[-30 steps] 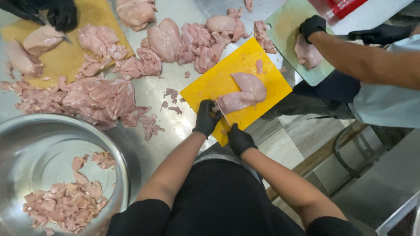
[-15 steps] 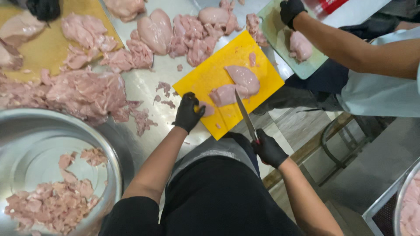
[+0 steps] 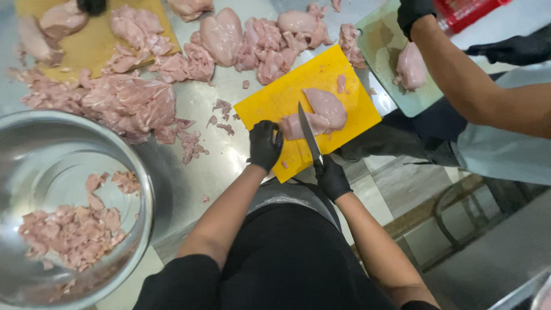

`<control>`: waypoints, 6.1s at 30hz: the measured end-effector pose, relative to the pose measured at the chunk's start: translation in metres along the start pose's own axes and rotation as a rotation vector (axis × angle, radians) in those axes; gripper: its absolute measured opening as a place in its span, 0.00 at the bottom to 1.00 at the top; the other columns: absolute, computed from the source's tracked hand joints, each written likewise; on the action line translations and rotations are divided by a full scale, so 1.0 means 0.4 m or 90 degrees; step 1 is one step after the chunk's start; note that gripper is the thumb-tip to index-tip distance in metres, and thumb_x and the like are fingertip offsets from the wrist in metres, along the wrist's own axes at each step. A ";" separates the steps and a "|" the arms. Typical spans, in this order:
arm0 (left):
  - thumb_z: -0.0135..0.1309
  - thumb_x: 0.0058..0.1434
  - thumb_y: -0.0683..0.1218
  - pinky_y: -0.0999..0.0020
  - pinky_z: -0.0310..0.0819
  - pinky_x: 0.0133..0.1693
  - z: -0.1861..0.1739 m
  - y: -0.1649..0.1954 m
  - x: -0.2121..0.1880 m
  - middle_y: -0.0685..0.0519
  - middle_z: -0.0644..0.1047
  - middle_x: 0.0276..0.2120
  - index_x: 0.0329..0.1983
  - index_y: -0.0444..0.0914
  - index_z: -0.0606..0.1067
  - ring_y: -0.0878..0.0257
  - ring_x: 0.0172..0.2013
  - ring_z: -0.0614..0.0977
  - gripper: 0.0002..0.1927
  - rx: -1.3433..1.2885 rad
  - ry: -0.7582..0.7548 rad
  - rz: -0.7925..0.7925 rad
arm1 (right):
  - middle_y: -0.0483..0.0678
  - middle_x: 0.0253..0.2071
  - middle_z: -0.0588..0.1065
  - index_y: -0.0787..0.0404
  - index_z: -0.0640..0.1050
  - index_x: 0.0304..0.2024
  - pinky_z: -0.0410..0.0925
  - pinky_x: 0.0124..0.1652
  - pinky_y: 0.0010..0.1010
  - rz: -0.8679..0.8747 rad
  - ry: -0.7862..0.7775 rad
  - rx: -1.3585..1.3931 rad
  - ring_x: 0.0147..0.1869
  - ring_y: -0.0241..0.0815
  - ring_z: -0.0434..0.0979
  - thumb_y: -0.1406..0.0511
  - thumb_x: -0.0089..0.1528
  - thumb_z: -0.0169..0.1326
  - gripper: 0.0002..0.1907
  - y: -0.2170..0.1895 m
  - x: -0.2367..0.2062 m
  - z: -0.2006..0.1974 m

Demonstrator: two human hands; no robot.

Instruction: The person trims raw chicken breast fillets on a yellow cutting board, using a knife to cut away fat and unwanted pieces by hand. Trimmed pieces are placed into a large metal bowl while coworkers cut chicken on adjacent boards.

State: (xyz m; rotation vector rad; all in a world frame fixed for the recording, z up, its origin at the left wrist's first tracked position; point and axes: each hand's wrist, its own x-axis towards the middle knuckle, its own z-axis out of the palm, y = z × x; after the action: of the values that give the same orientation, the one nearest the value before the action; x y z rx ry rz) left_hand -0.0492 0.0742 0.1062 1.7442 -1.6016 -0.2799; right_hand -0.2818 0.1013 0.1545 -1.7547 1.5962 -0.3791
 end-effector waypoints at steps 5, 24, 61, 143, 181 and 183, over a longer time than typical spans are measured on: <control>0.47 0.68 0.51 0.47 0.65 0.46 0.135 0.059 0.065 0.48 0.76 0.38 0.41 0.42 0.75 0.47 0.43 0.76 0.10 0.144 0.055 -0.048 | 0.63 0.34 0.78 0.62 0.74 0.43 0.69 0.39 0.51 0.006 -0.069 0.049 0.41 0.67 0.79 0.61 0.65 0.52 0.10 0.072 0.041 -0.014; 0.53 0.63 0.50 0.49 0.65 0.43 0.262 0.010 0.120 0.51 0.77 0.33 0.33 0.44 0.74 0.51 0.38 0.78 0.06 0.323 0.065 -0.092 | 0.69 0.34 0.77 0.65 0.68 0.45 0.67 0.41 0.60 0.060 -0.161 -0.078 0.43 0.73 0.77 0.59 0.67 0.49 0.14 0.042 0.123 -0.004; 0.60 0.54 0.53 0.48 0.64 0.50 0.101 0.040 0.118 0.47 0.76 0.46 0.51 0.43 0.76 0.46 0.49 0.75 0.22 0.167 -0.158 0.103 | 0.60 0.32 0.79 0.60 0.75 0.44 0.70 0.35 0.41 0.123 -0.225 0.113 0.34 0.52 0.80 0.58 0.64 0.53 0.13 0.095 -0.061 -0.221; 0.52 0.60 0.61 0.42 0.62 0.52 0.120 -0.034 0.163 0.47 0.76 0.40 0.43 0.44 0.77 0.50 0.44 0.76 0.19 0.189 -0.179 0.242 | 0.65 0.45 0.78 0.49 0.59 0.72 0.70 0.48 0.47 0.259 -0.278 -0.037 0.49 0.63 0.78 0.60 0.63 0.51 0.35 -0.094 -0.143 -0.083; 0.52 0.68 0.52 0.56 0.78 0.44 -0.098 -0.161 0.185 0.45 0.81 0.35 0.42 0.38 0.76 0.49 0.38 0.85 0.12 -0.291 -0.398 -0.093 | 0.67 0.38 0.78 0.63 0.72 0.46 0.70 0.42 0.53 0.120 -0.046 0.016 0.47 0.68 0.79 0.56 0.66 0.52 0.17 -0.010 0.011 0.085; 0.56 0.66 0.52 0.56 0.77 0.48 -0.114 -0.176 0.235 0.47 0.80 0.39 0.47 0.37 0.74 0.51 0.42 0.83 0.15 -0.301 -0.145 -0.094 | 0.63 0.37 0.79 0.66 0.72 0.47 0.72 0.38 0.49 -0.024 0.063 0.144 0.43 0.61 0.81 0.61 0.62 0.55 0.17 -0.003 -0.005 0.057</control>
State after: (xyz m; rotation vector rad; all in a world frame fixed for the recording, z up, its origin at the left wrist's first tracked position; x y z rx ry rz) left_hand 0.0510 0.0002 0.1229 1.4965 -1.4124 -0.8810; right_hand -0.2665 0.1103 0.1400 -1.6162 1.5241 -0.6485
